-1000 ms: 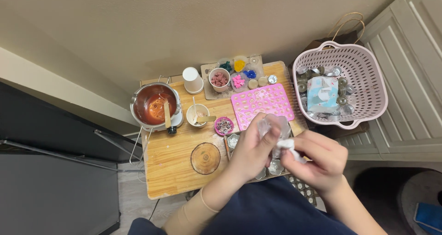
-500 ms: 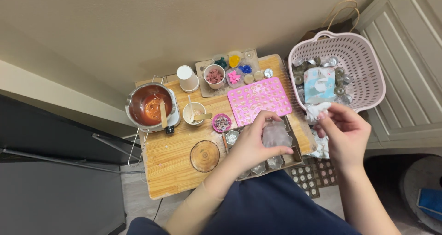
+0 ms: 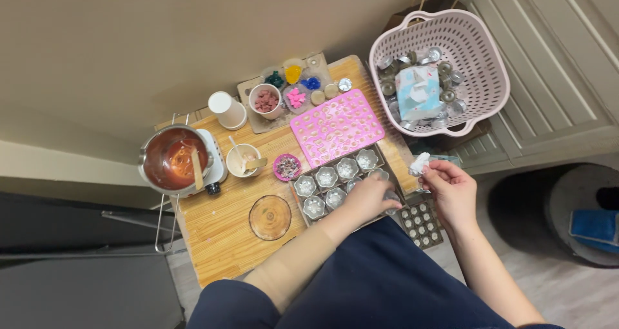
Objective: Cleaning small candle molds with a cloth and stirring melted wax in a pot.
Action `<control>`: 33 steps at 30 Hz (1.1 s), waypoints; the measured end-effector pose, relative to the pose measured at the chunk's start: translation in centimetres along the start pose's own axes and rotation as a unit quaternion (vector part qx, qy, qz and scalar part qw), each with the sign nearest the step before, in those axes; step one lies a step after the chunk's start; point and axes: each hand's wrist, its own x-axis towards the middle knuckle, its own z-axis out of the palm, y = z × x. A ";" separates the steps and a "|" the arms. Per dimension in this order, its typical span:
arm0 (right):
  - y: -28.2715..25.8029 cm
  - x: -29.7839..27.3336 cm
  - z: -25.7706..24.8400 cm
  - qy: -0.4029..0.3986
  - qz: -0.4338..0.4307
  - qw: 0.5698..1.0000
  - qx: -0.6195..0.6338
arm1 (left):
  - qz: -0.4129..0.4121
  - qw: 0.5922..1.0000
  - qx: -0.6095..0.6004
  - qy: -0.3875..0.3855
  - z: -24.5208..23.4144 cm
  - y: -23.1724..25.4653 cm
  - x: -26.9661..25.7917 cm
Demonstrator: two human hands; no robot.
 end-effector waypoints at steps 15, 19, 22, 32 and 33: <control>-1.0 -1.2 -0.2 -0.008 -0.019 0.995 -0.097 | 0.024 0.989 0.137 -0.043 1.6 -0.5 1.4; -1.0 -1.5 -0.3 -0.019 -0.042 0.993 -0.110 | 0.032 0.993 0.112 -0.018 1.1 -0.8 1.5; -1.7 -1.7 0.4 -0.032 -0.069 0.993 -0.085 | 0.037 0.995 -0.029 0.093 -0.6 -0.4 1.8; -4.8 -3.1 4.5 -0.055 -0.142 0.975 -0.161 | -0.003 0.807 -0.590 -0.029 -5.3 4.1 0.7; -5.3 -3.3 5.1 -0.051 -0.196 0.952 -0.228 | -0.009 0.814 -0.581 0.001 -5.3 4.4 0.7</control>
